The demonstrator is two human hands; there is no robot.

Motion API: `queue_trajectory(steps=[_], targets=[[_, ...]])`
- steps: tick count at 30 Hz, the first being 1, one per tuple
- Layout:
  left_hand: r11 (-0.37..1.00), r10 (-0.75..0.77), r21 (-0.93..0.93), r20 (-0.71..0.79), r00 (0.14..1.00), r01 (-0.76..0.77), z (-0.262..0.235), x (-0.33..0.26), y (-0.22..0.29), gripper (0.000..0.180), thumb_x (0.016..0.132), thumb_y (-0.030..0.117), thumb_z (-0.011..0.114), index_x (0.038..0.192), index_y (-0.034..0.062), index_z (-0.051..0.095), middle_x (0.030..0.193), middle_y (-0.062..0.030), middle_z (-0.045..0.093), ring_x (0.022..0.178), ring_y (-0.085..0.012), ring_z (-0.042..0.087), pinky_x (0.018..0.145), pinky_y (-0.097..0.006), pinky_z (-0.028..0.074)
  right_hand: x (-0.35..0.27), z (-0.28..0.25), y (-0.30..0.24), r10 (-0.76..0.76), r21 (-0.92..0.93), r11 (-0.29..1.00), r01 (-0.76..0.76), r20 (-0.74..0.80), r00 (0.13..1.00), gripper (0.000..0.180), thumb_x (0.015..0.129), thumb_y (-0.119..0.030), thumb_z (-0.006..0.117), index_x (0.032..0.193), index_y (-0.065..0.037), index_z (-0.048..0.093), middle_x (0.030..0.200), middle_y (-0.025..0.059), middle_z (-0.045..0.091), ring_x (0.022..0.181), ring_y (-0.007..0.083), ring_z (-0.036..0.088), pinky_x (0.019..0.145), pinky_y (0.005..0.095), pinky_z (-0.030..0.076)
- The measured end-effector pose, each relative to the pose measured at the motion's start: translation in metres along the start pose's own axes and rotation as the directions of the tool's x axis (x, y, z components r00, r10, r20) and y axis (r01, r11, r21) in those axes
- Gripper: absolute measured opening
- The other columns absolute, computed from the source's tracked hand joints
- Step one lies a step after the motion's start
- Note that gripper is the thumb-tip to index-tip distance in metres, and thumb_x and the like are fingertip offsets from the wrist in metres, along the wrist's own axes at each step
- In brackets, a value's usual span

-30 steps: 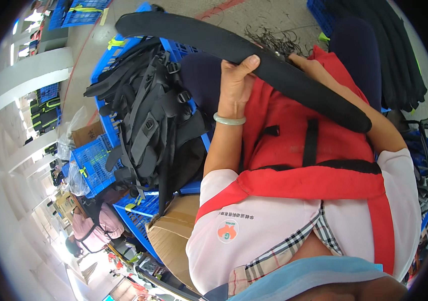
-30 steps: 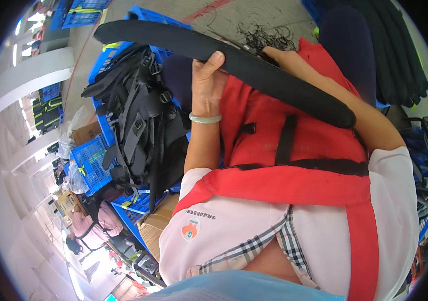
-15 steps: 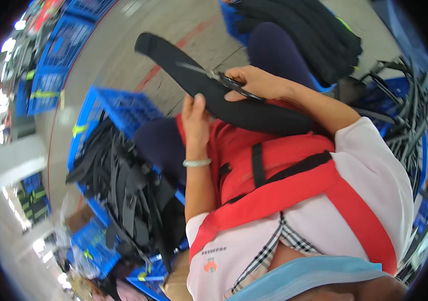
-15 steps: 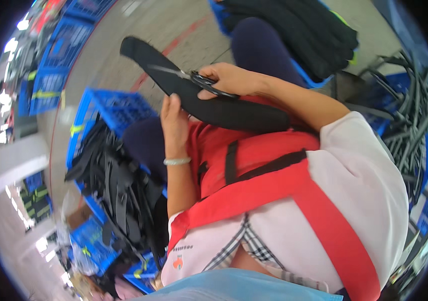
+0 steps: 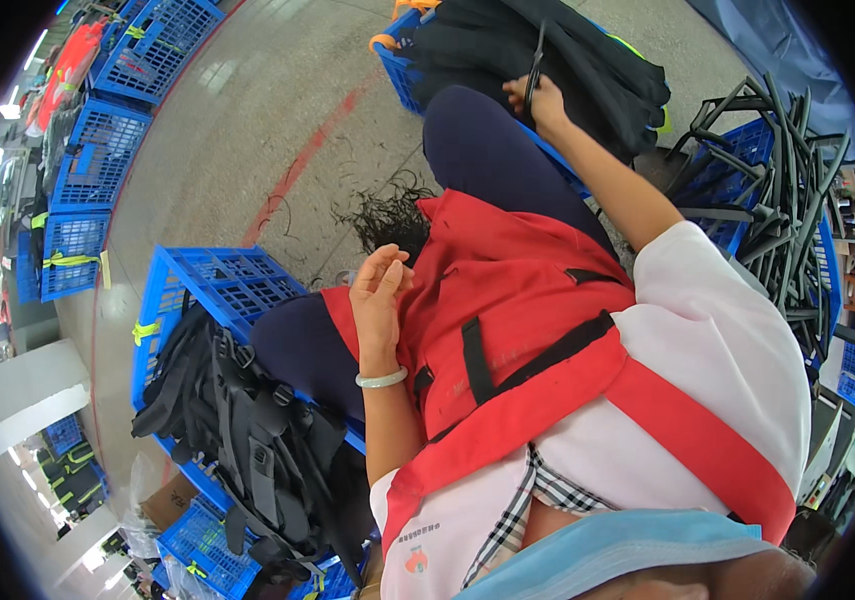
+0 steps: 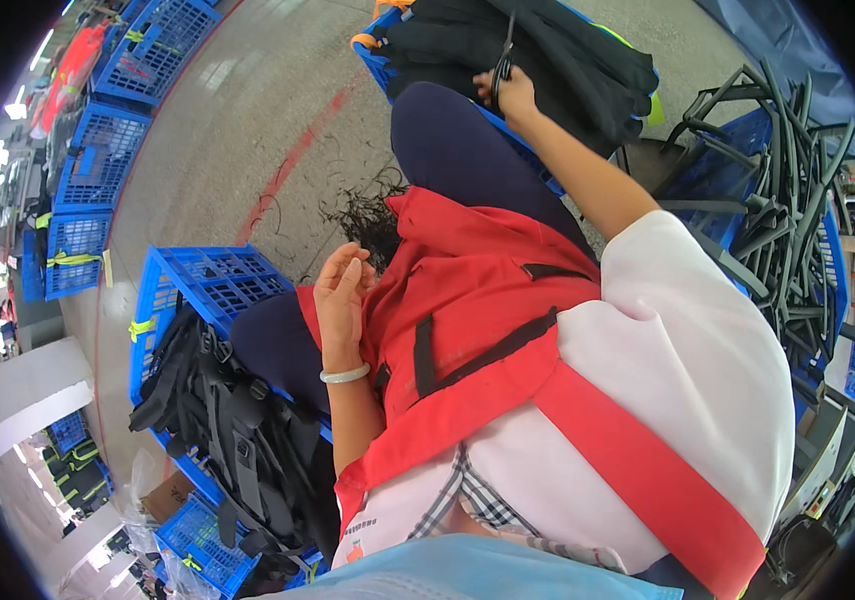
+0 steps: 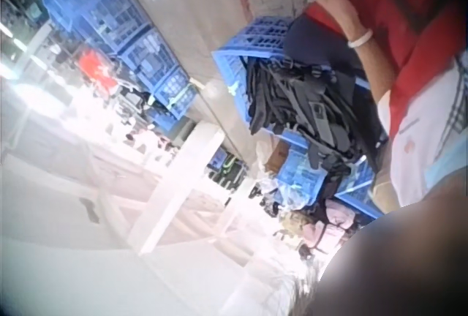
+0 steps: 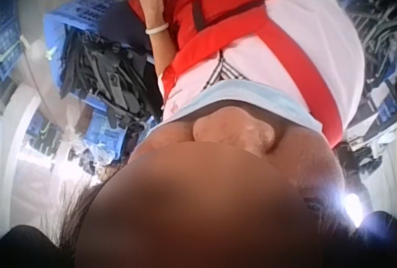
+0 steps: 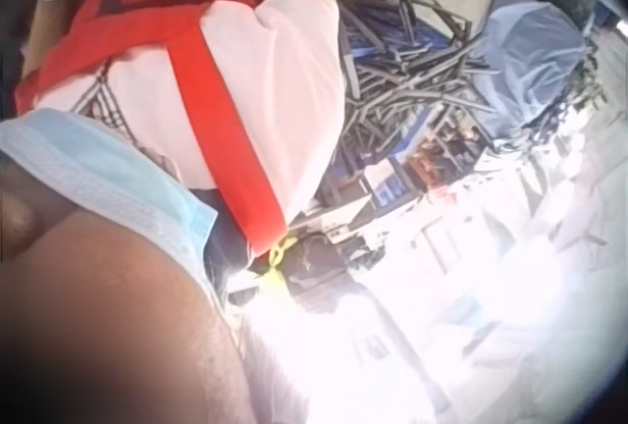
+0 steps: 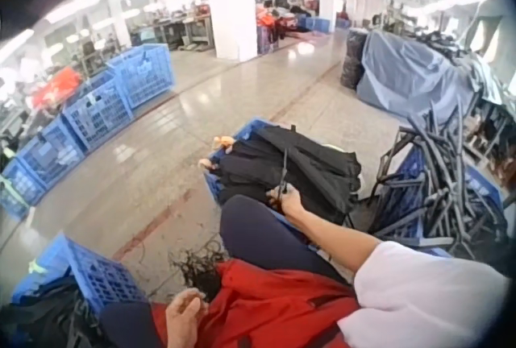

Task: Using scissors to trim excess material or threads from curved black padded straps, likely for backpacks or safety gear.

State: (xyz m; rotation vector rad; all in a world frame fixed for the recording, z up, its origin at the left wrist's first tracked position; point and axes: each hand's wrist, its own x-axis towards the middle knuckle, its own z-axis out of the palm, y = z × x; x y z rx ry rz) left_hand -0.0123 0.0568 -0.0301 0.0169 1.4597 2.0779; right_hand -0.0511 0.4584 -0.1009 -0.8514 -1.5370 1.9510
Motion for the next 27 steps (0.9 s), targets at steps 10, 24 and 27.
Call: queue_trajectory(steps=[10,24,27], targets=[[0.964,0.052,0.264,-0.046,0.998,-0.038,-0.004,-0.012,-0.001,0.022,0.091,0.007,0.061,0.113,0.0015,0.062,0.099,-0.0055,0.065,0.081,-0.0103,0.060,0.071,-0.022,0.049,0.004,-0.044,0.008,-0.394,-0.760,0.598,0.255,-0.001,0.919,0.026,0.079,-0.021,0.074,0.091,-0.003,0.059,0.079,0.0114,0.067,0.073,0.0245,0.065,0.066,0.0357,0.049],[0.921,0.089,0.383,-0.031,0.996,-0.071,-0.005,-0.014,-0.007,0.021,0.090,0.005,0.061,0.110,0.0014,0.063,0.097,-0.0035,0.065,0.080,-0.0080,0.059,0.069,-0.021,0.046,0.031,-0.103,0.001,-0.429,-0.977,0.165,0.139,0.056,0.901,0.034,0.072,-0.017,0.075,0.097,-0.004,0.056,0.102,0.0139,0.063,0.104,0.0349,0.057,0.086,0.0453,0.046],[0.886,0.095,0.457,-0.014,0.995,-0.078,-0.004,-0.013,-0.013,0.021,0.089,0.003,0.061,0.110,0.0006,0.063,0.094,-0.0030,0.064,0.080,-0.0079,0.059,0.071,-0.021,0.047,0.033,-0.096,0.000,-0.425,-0.997,0.016,0.072,0.058,0.903,0.038,0.072,-0.020,0.075,0.101,-0.004,0.055,0.106,0.0155,0.062,0.108,0.0345,0.056,0.089,0.0455,0.045]])
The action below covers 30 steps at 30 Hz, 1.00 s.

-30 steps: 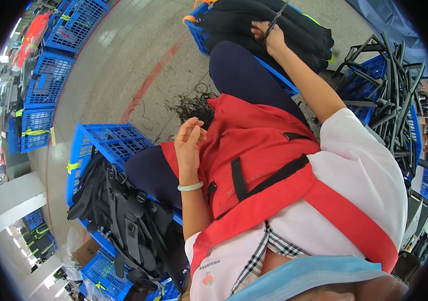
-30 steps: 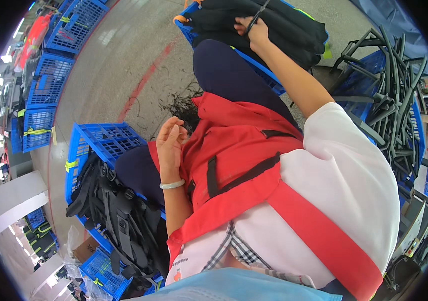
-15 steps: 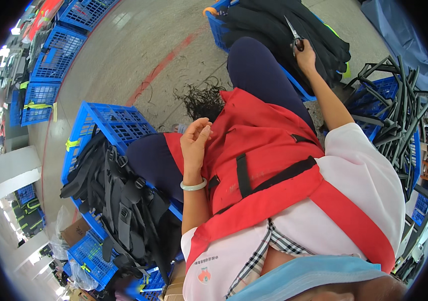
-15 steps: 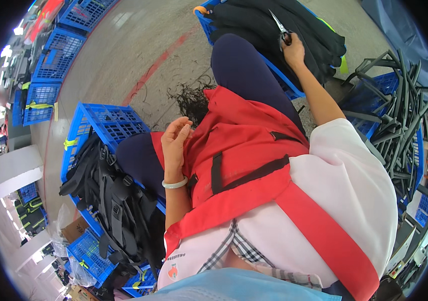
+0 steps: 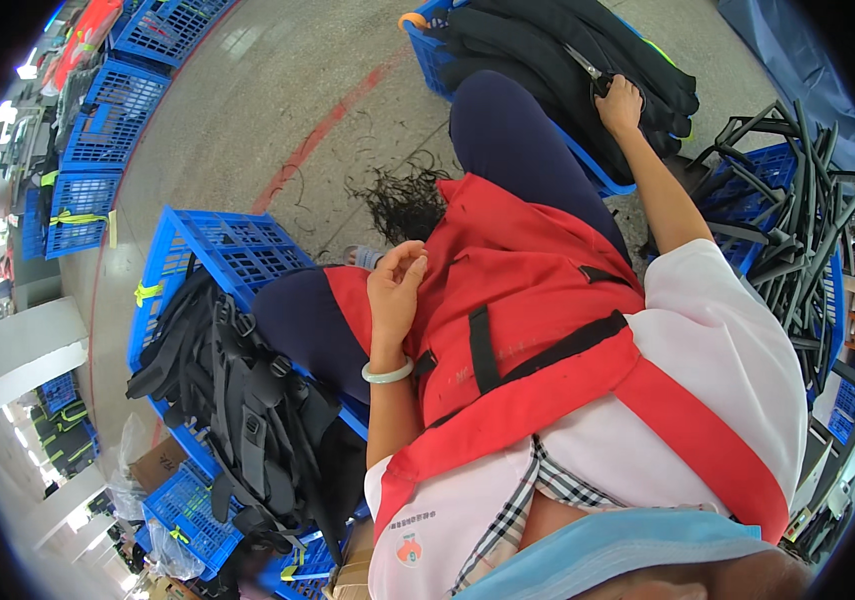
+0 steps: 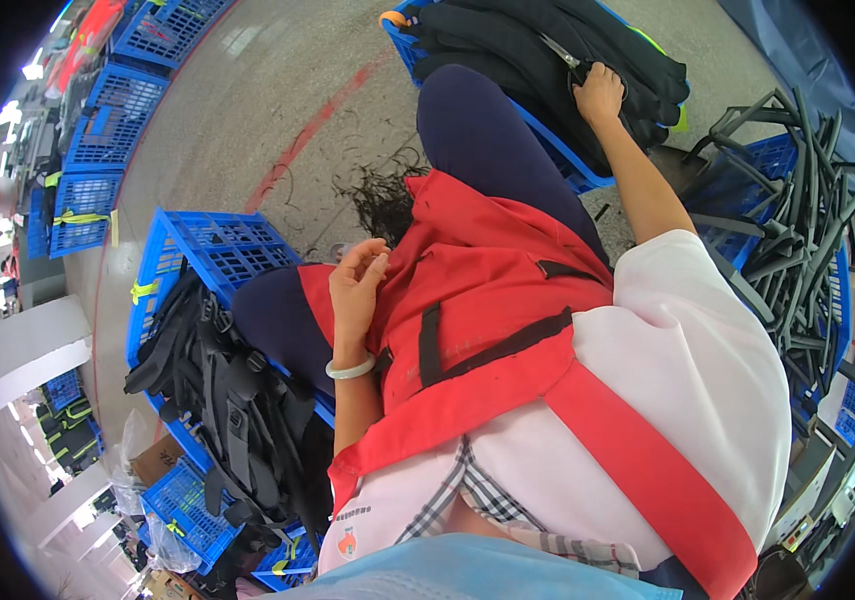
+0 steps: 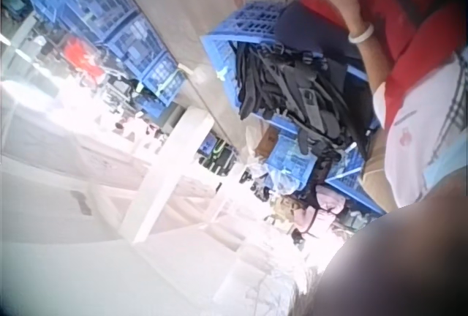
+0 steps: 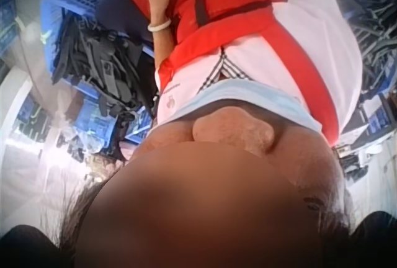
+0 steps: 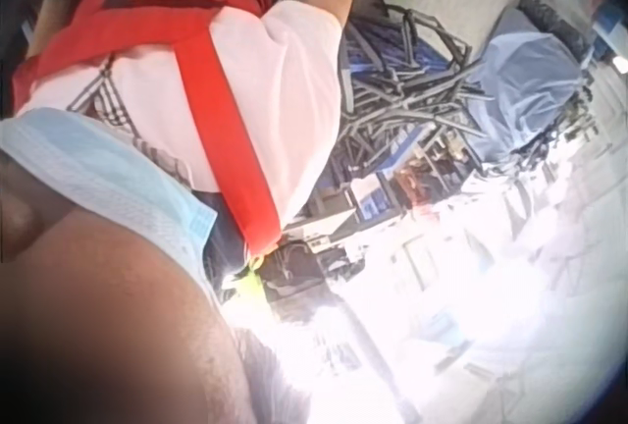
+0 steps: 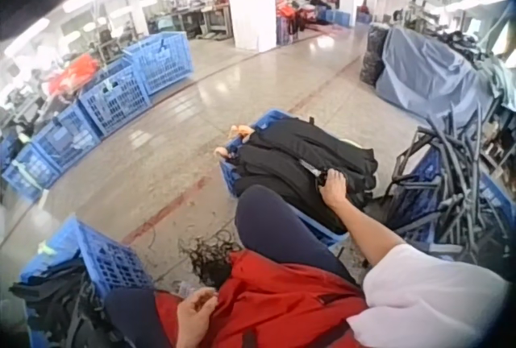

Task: Using scissors to trim excess material or threads from curved black padded straps, likely for backpacks or safety gear.

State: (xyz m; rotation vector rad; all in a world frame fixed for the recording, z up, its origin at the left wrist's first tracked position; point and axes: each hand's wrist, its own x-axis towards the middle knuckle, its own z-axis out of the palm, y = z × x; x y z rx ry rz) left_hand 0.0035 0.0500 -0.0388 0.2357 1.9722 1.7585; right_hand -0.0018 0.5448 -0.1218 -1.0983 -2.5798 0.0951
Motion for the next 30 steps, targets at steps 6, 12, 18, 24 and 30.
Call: queue_trajectory(steps=[6,12,18,24,30], targets=[[0.997,0.030,0.064,0.030,0.999,-0.032,0.005,-0.001,-0.006,0.021,0.088,0.000,0.060,0.109,0.0001,0.063,0.092,-0.0031,0.064,0.082,-0.0088,0.059,0.075,-0.022,0.048,0.024,-0.003,0.004,0.105,-0.059,0.993,-0.102,0.049,0.993,0.043,0.073,-0.029,0.074,0.101,-0.002,0.056,0.107,0.0203,0.063,0.107,0.0371,0.057,0.092,0.0447,0.046],[0.990,0.063,0.129,0.008,0.998,-0.063,0.002,0.001,0.000,0.023,0.087,0.002,0.062,0.109,0.0009,0.063,0.096,-0.0050,0.064,0.086,-0.0113,0.059,0.076,-0.024,0.048,0.040,-0.044,0.008,0.016,0.420,0.907,-0.026,0.027,1.000,0.038,0.070,-0.023,0.078,0.094,-0.003,0.056,0.090,0.0182,0.066,0.090,0.0372,0.063,0.076,0.0413,0.048],[0.528,0.663,0.798,-0.175,0.728,-0.289,0.010,0.023,0.075,0.050,0.077,0.016,0.073,0.121,0.0037,0.056,0.124,-0.0219,0.053,0.115,-0.0350,0.050,0.095,-0.041,0.041,0.046,-0.171,-0.052,-0.667,0.498,0.627,0.599,-0.054,0.743,0.044,0.077,-0.008,0.070,0.115,0.002,0.050,0.095,0.0135,0.059,0.085,0.0247,0.056,0.082,0.0320,0.045],[0.716,-0.003,0.693,0.124,0.992,-0.085,0.016,0.037,0.116,0.035,0.074,0.017,0.076,0.101,-0.0019,0.066,0.088,-0.0186,0.068,0.081,-0.0297,0.065,0.077,-0.038,0.050,0.011,-0.267,-0.198,-0.958,0.625,0.284,0.727,0.151,0.245,0.021,0.073,-0.008,0.064,0.082,0.001,0.048,0.072,0.0156,0.052,0.066,0.0276,0.049,0.064,0.0368,0.040],[0.997,-0.024,-0.071,-0.068,0.997,0.019,0.005,0.039,0.037,0.017,0.081,0.013,0.073,0.084,-0.0025,0.070,0.073,-0.0067,0.069,0.067,-0.0152,0.064,0.067,-0.030,0.052,-0.030,-0.231,-0.268,-0.858,0.752,0.065,0.656,-0.293,0.421,0.019,0.080,-0.006,0.067,0.085,-0.001,0.050,0.075,0.0158,0.056,0.066,0.0258,0.054,0.063,0.0317,0.040]])
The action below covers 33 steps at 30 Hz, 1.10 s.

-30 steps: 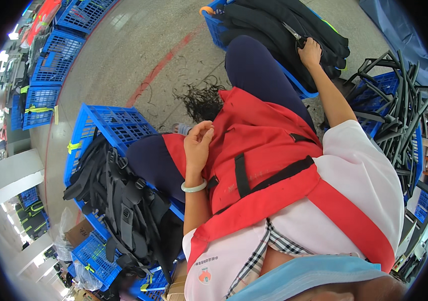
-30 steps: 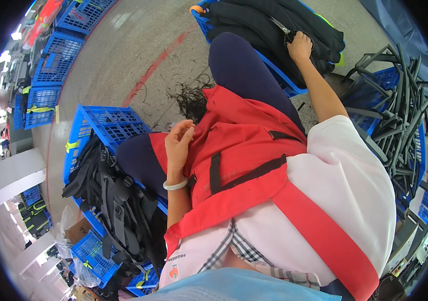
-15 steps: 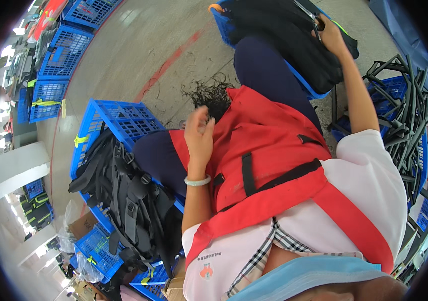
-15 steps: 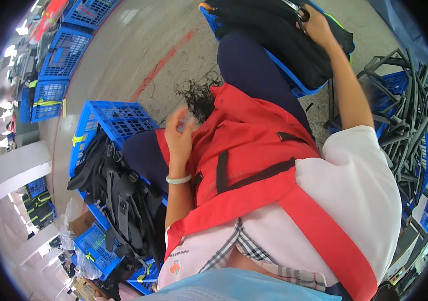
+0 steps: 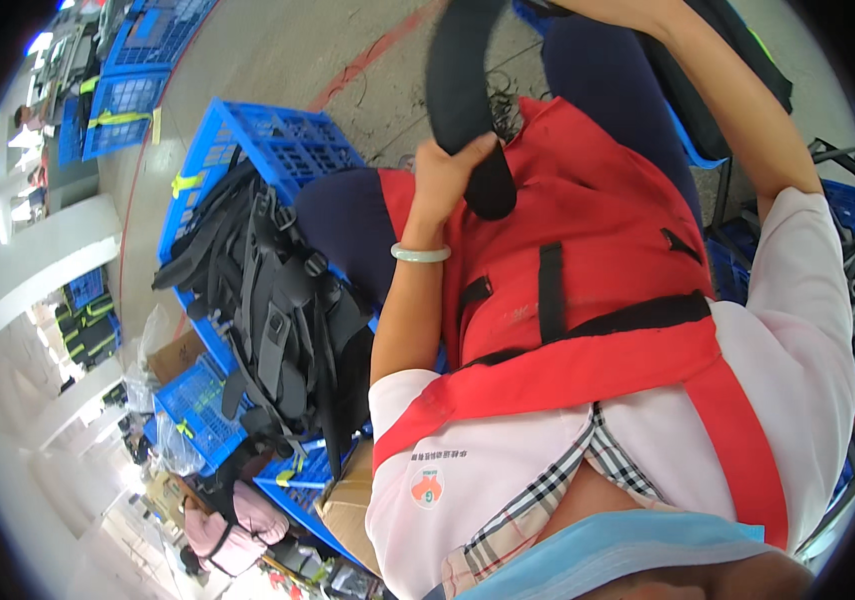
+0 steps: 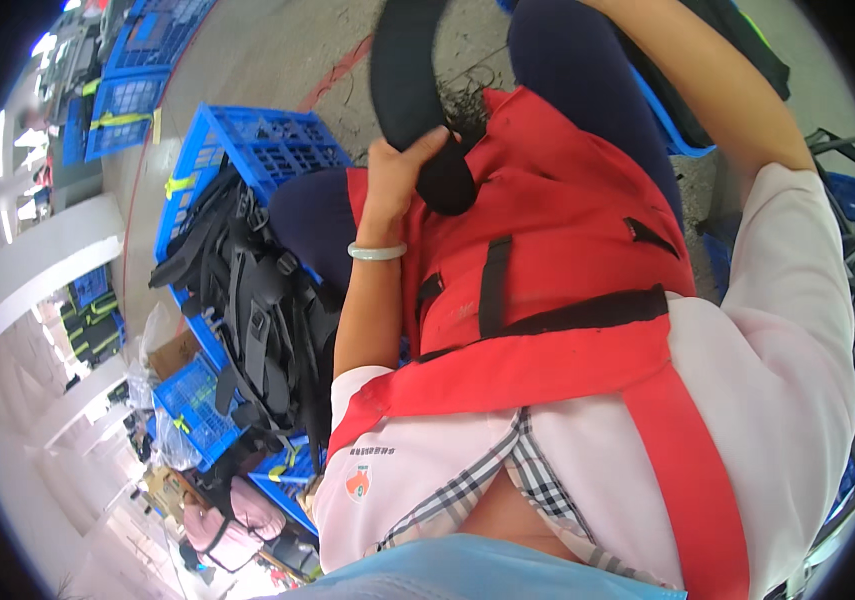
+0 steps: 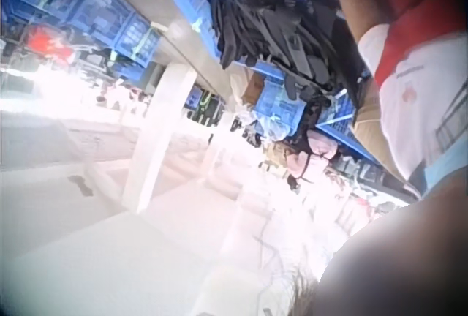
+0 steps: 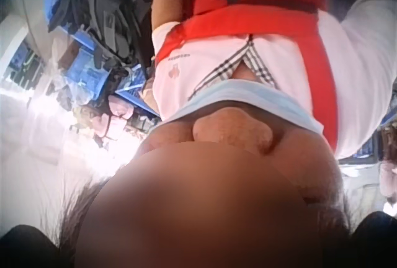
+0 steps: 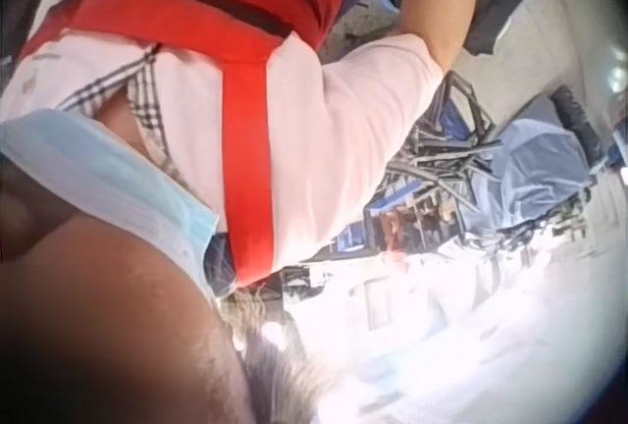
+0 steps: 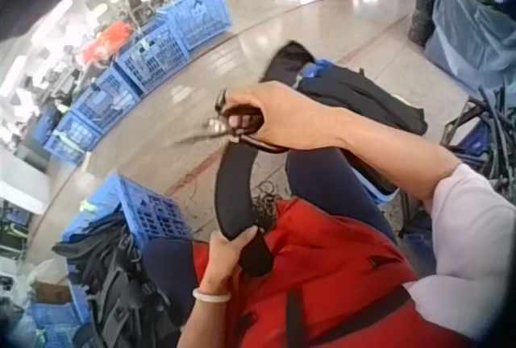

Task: Using scissors to trim excess material or threads from curved black padded straps, likely for backpacks or safety gear.

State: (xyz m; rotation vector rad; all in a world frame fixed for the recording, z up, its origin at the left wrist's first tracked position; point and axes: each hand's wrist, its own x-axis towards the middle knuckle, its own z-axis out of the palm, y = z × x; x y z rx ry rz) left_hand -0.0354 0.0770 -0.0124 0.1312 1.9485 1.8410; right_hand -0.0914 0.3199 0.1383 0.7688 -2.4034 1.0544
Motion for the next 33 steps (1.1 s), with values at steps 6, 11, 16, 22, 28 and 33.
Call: queue_trajectory(steps=[6,11,16,22,28,33], targets=[[0.809,0.064,-0.581,-0.064,0.996,-0.089,-0.047,-0.024,0.022,0.033,0.079,-0.001,0.071,0.111,0.0005,0.061,0.106,-0.0084,0.065,0.099,-0.0187,0.063,0.087,-0.032,0.051,-0.069,0.055,-0.011,0.394,0.620,0.561,-0.549,0.383,0.835,0.047,0.079,-0.010,0.070,0.119,0.001,0.048,0.093,0.0067,0.055,0.085,0.0170,0.052,0.083,0.0286,0.043],[0.744,0.060,-0.661,-0.074,0.995,-0.094,-0.068,-0.037,0.020,0.028,0.079,-0.005,0.069,0.105,0.0031,0.063,0.100,-0.0062,0.067,0.094,-0.0192,0.064,0.087,-0.032,0.051,-0.119,0.089,-0.035,0.398,0.314,0.686,-0.656,0.593,0.700,0.066,0.076,-0.042,0.078,0.114,0.003,0.047,0.082,0.0088,0.045,0.075,0.0171,0.045,0.069,0.0305,0.041],[0.721,0.077,-0.680,-0.114,0.991,-0.134,-0.061,-0.038,0.011,0.027,0.079,-0.005,0.069,0.104,0.0044,0.064,0.098,-0.0053,0.067,0.092,-0.0179,0.064,0.085,-0.031,0.051,-0.117,0.077,-0.047,0.368,0.202,0.687,-0.699,0.732,0.573,0.082,0.069,-0.046,0.081,0.121,0.004,0.042,0.090,0.0119,0.048,0.074,0.0242,0.049,0.073,0.0337,0.044],[0.734,0.141,-0.653,-0.121,0.983,-0.185,-0.060,-0.038,0.007,0.027,0.079,-0.008,0.067,0.104,0.0040,0.064,0.099,-0.0060,0.066,0.092,-0.0195,0.064,0.087,-0.033,0.051,-0.118,0.067,-0.051,0.407,0.137,0.709,-0.691,0.722,0.560,0.072,0.072,-0.041,0.081,0.117,0.003,0.046,0.086,0.0116,0.050,0.073,0.0228,0.050,0.070,0.0339,0.045],[0.762,0.090,-0.620,-0.184,0.979,-0.186,-0.047,-0.047,0.021,0.025,0.077,-0.010,0.069,0.098,0.0034,0.065,0.093,-0.0051,0.066,0.086,-0.0174,0.064,0.082,-0.031,0.053,-0.114,0.071,-0.049,0.469,0.002,0.736,-0.677,0.720,0.511,0.050,0.079,-0.034,0.076,0.103,0.002,0.052,0.083,0.0146,0.058,0.071,0.0250,0.052,0.066,0.0348,0.044],[0.793,0.082,-0.575,-0.226,0.971,-0.201,-0.044,-0.056,0.026,0.025,0.075,-0.010,0.070,0.096,0.0029,0.064,0.090,-0.0052,0.066,0.083,-0.0169,0.064,0.080,-0.031,0.053,-0.118,0.072,-0.056,0.441,0.092,0.760,-0.643,0.654,0.614,0.063,0.071,-0.034,0.080,0.112,0.001,0.047,0.077,0.0145,0.050,0.069,0.0276,0.048,0.063,0.0373,0.040]])
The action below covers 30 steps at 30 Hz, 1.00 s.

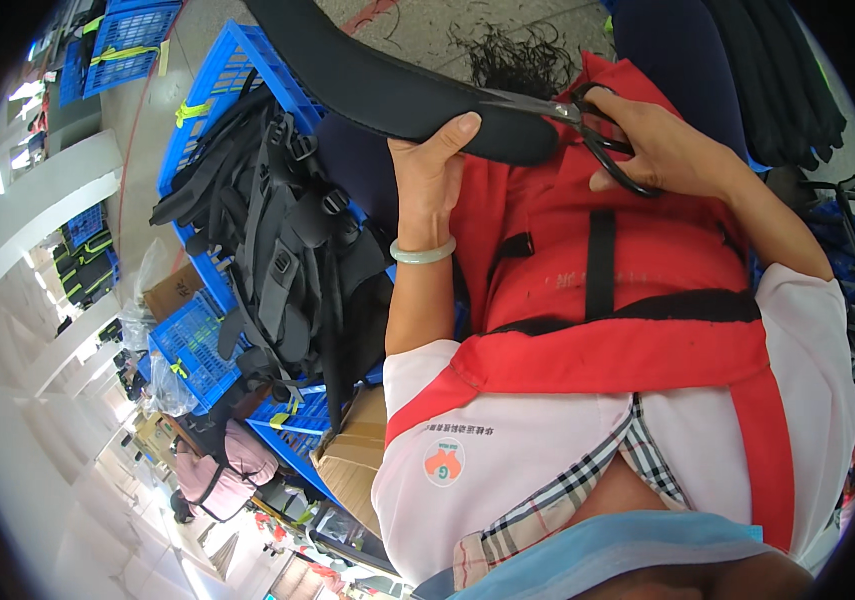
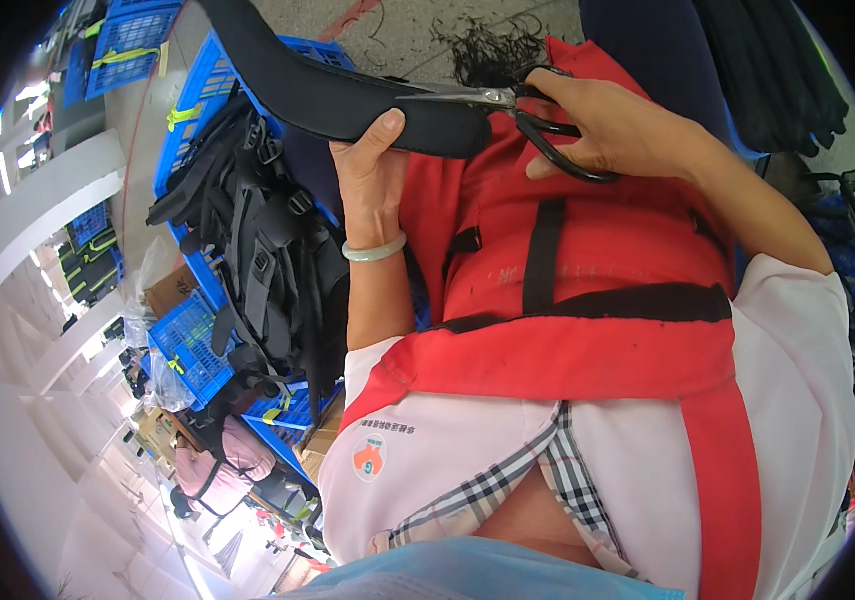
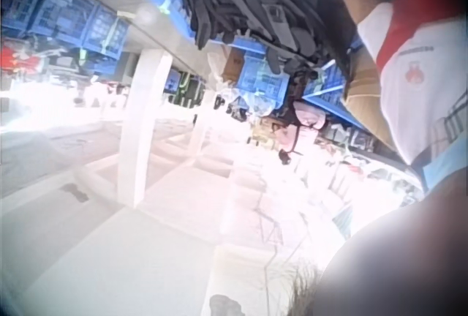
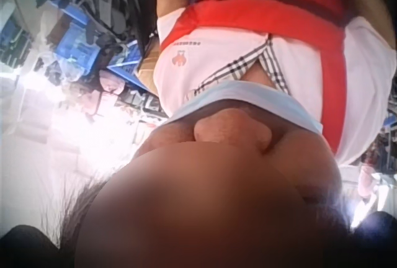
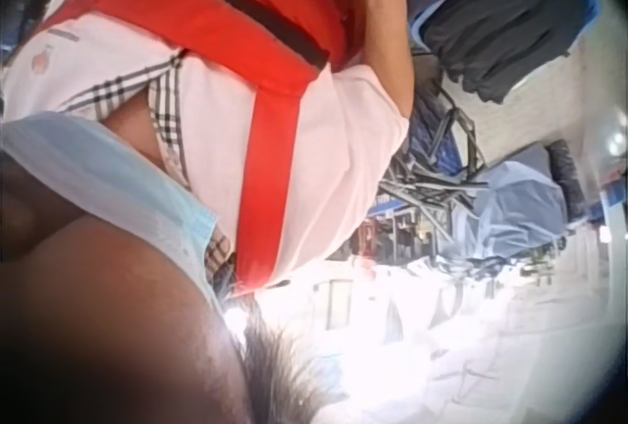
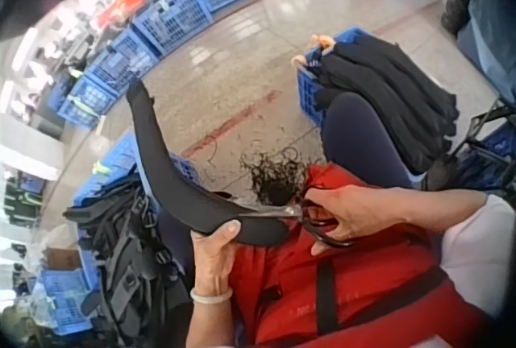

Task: Using scissors to trim excess material or threads from curved black padded straps, likely for backpacks or safety gear.

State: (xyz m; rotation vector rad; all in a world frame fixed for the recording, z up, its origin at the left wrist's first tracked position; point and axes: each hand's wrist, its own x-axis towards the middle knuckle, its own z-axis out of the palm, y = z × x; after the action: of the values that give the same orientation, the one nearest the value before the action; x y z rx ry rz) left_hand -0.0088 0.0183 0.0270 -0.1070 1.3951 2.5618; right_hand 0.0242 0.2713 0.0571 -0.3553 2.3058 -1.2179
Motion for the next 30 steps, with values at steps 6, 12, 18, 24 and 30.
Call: queue_trajectory(steps=[6,12,18,24,30], targets=[[0.999,0.007,0.040,0.017,1.000,-0.008,-0.003,-0.001,0.000,0.028,0.074,-0.012,0.071,0.097,0.0036,0.064,0.090,-0.0051,0.066,0.081,-0.0162,0.064,0.077,-0.030,0.052,-0.003,0.006,0.008,-0.122,-0.060,0.991,0.120,-0.028,0.992,0.077,0.061,-0.035,0.085,0.115,-0.001,0.042,0.066,0.0102,0.039,0.061,0.0259,0.040,0.059,0.0377,0.036],[0.999,0.026,0.038,0.043,0.999,-0.027,-0.005,-0.004,-0.002,0.027,0.073,-0.012,0.071,0.095,0.0034,0.065,0.088,-0.0042,0.066,0.080,-0.0150,0.063,0.077,-0.029,0.052,0.000,0.007,0.011,-0.016,-0.074,0.997,0.022,0.081,0.997,0.085,0.060,-0.045,0.084,0.117,0.001,0.042,0.082,0.0170,0.049,0.074,0.0345,0.049,0.068,0.0405,0.041],[0.999,0.025,0.043,0.061,0.998,-0.028,-0.002,-0.006,-0.001,0.027,0.073,-0.013,0.071,0.094,0.0031,0.066,0.088,-0.0047,0.066,0.079,-0.0149,0.063,0.077,-0.028,0.052,-0.004,0.011,0.015,-0.139,-0.057,0.989,0.136,-0.048,0.989,0.078,0.058,-0.040,0.086,0.110,0.000,0.043,0.071,0.0117,0.042,0.062,0.0293,0.041,0.058,0.0388,0.037],[0.999,0.024,0.019,0.077,0.997,-0.026,0.001,-0.008,-0.005,0.027,0.073,-0.013,0.071,0.094,0.0026,0.066,0.087,-0.0049,0.066,0.079,-0.0151,0.063,0.076,-0.028,0.051,0.002,0.004,-0.002,0.004,-0.122,0.992,0.012,0.129,0.992,0.077,0.068,-0.040,0.082,0.119,0.004,0.044,0.086,0.0237,0.056,0.080,0.0420,0.055,0.070,0.0429,0.044],[0.999,0.053,0.009,0.068,0.996,-0.053,-0.002,-0.008,-0.005,0.027,0.073,-0.014,0.071,0.093,0.0029,0.067,0.088,-0.0043,0.066,0.079,-0.0147,0.063,0.076,-0.028,0.051,-0.004,0.004,-0.001,0.004,-0.074,0.997,0.004,0.105,0.994,0.065,0.068,-0.036,0.082,0.107,0.002,0.046,0.080,0.0213,0.055,0.076,0.0393,0.055,0.067,0.0431,0.043]])
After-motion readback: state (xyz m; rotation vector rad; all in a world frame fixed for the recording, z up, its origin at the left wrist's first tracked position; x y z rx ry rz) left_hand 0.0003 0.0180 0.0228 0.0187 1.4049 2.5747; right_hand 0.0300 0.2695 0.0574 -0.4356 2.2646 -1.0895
